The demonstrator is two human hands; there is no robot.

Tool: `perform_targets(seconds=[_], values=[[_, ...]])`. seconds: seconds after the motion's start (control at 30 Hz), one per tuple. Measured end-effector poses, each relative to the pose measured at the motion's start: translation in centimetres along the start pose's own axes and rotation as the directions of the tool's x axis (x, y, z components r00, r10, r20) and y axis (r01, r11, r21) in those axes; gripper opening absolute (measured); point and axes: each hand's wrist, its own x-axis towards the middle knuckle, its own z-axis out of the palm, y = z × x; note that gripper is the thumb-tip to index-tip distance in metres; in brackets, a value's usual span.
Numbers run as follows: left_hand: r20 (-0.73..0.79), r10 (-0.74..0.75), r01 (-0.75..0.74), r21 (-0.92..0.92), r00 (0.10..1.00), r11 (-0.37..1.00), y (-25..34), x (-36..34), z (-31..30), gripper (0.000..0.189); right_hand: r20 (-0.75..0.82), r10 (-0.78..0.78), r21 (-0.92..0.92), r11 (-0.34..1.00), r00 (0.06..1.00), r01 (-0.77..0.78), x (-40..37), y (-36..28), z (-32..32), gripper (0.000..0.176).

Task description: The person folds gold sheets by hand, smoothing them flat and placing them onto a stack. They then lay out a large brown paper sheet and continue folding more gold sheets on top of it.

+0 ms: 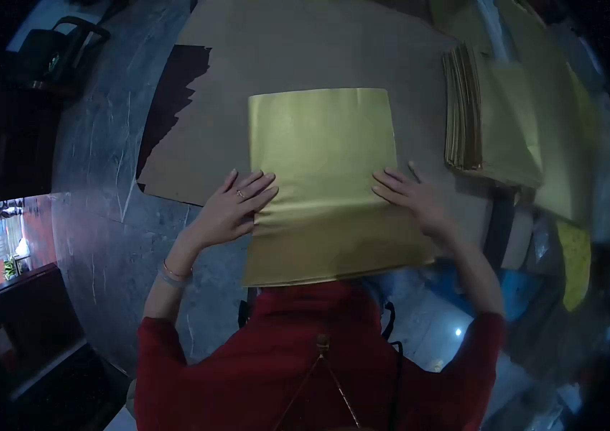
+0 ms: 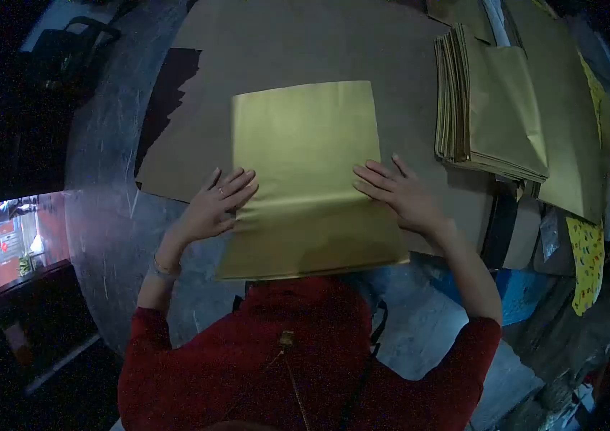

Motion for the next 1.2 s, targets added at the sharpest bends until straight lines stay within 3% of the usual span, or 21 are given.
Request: perform_targets(seconds=[0.1, 0.13, 0.17, 0.2, 0.23, 0.27, 0.37, 0.4, 0.43, 0.5, 0.53, 0.57, 0.63, 0.67, 0.77, 0.87, 0.9, 0.93, 0.97, 1.03, 1.2], values=[[-0.061, 0.004, -0.006, -0.04, 0.998, 0.999, -0.3, 0.0, 1.6, 0.07, -0.166, 0.11, 0.442, 0.897, 0.98, -0.025, -0.2, -1.1, 0.0, 0.048], [-0.058, -0.01, 0.006, -0.075, 0.998, 0.997, -0.3, -0.2, 1.6, 0.067, -0.212, 0.227, 0.576, 0.815, 0.951, -0.066, 0.0, -1.8, -0.5, 0.036], [-0.064, -0.008, 0.002, -0.091, 0.998, 0.996, -0.4, -0.3, 1.7, 0.062, -0.207, 0.204, 0.581, 0.812, 0.957, -0.048, -0.1, -2.1, 0.1, 0.036], [-0.073, -0.006, -0.002, -0.105, 0.997, 0.994, -0.5, -0.4, 1.8, 0.057, -0.077, 0.414, 0.755, 0.618, 0.907, -0.218, -0.5, -2.3, 0.9, 0.034], [-0.172, -0.036, -0.014, -0.283, 0.985, 0.959, -0.3, -0.4, 1.7, 0.053, 0.098, 0.575, 0.86, 0.362, 0.812, -0.359, 0.3, -3.1, 0.1, 0.032], [-0.238, -0.078, -0.013, -0.36, 0.968, 0.933, -0.2, -0.4, 2.1, 0.049, 0.121, 0.658, 0.897, 0.248, 0.743, -0.365, 0.5, -4.1, -1.1, 0.028], [-0.39, -0.234, -0.057, -0.608, 0.891, 0.792, -0.2, -0.2, 3.6, 0.033, 0.114, 0.713, 0.876, 0.257, 0.692, -0.408, 1.2, -3.6, -1.3, 0.027], [-0.408, -0.285, -0.059, -0.654, 0.867, 0.754, -0.1, -0.1, 3.9, 0.028, 0.126, 0.724, 0.938, 0.136, 0.678, -0.319, 1.5, -3.6, -0.9, 0.026], [-0.571, -0.286, -0.073, -0.523, 0.769, 0.849, 0.3, 0.3, 4.3, 0.017, 0.138, 0.735, 0.976, 0.014, 0.664, -0.219, 1.8, -3.7, -0.6, 0.024], [-0.495, -0.398, 0.081, -0.545, 0.773, 0.835, 0.8, 0.4, 4.4, 0.014, 0.141, 0.771, 0.884, 0.185, 0.621, -0.43, 1.9, -4.2, -2.2, 0.023], [-0.484, -0.44, 0.13, -0.548, 0.756, 0.826, 1.2, 0.7, 4.5, 0.015, 0.296, 0.794, 0.946, -0.168, 0.531, -0.276, 2.5, -5.3, -2.8, 0.026], [-0.472, -0.482, 0.179, -0.552, 0.738, 0.815, 1.6, 0.9, 4.6, 0.016, 0.3, 0.797, 0.945, -0.172, 0.524, -0.28, 2.3, -5.1, -2.5, 0.026], [-0.656, -0.598, 0.215, -0.571, 0.46, 0.792, 3.3, 2.3, 4.3, 0.018, 0.247, 0.855, 0.884, -0.005, 0.457, -0.467, 1.8, -4.6, -1.6, 0.029], [-0.647, -0.65, 0.311, -0.571, 0.399, 0.759, 3.6, 2.6, 5.0, 0.021, 0.227, 0.871, 0.847, 0.044, 0.435, -0.53, 1.7, -4.5, -1.4, 0.03], [-0.62, -0.657, 0.462, -0.474, 0.43, 0.749, 4.0, 3.5, 4.5, 0.023, -0.051, 0.921, 0.541, 0.35, 0.385, -0.765, 2.8, -5.2, -0.5, 0.037], [-0.648, -0.641, 0.532, -0.401, 0.412, 0.746, 4.1, 3.9, 4.7, 0.025, -0.169, 0.927, 0.51, 0.374, 0.336, -0.775, 3.1, -5.3, 0.9, 0.041], [-0.689, -0.617, 0.533, -0.381, 0.38, 0.755, 4.2, 4.1, 4.8, 0.025, -0.139, 0.939, 0.521, 0.341, 0.316, -0.783, 3.5, -5.6, 0.1, 0.041], [-0.605, -0.657, 0.64, -0.295, 0.45, 0.709, 4.6, 3.8, 4.3, 0.028, -0.138, 0.943, 0.519, 0.329, 0.303, -0.789, 3.8, -5.7, 0.0, 0.041], [-0.601, -0.65, 0.627, -0.294, 0.465, 0.721, 4.5, 3.7, 4.3, 0.028, -0.129, 0.945, 0.504, 0.323, 0.301, -0.801, 3.9, -5.7, 0.0, 0.04], [-0.619, -0.663, 0.704, -0.237, 0.421, 0.669, 4.4, 3.7, 4.5, 0.032, -0.071, 0.954, 0.426, 0.293, 0.291, -0.856, 3.9, -6.2, -0.7, 0.038], [-0.562, -0.706, 0.652, -0.346, 0.431, 0.674, 3.9, 3.3, 4.6, 0.035, -0.006, 0.973, 0.461, 0.206, 0.229, -0.863, 3.9, -6.4, -0.3, 0.04]])
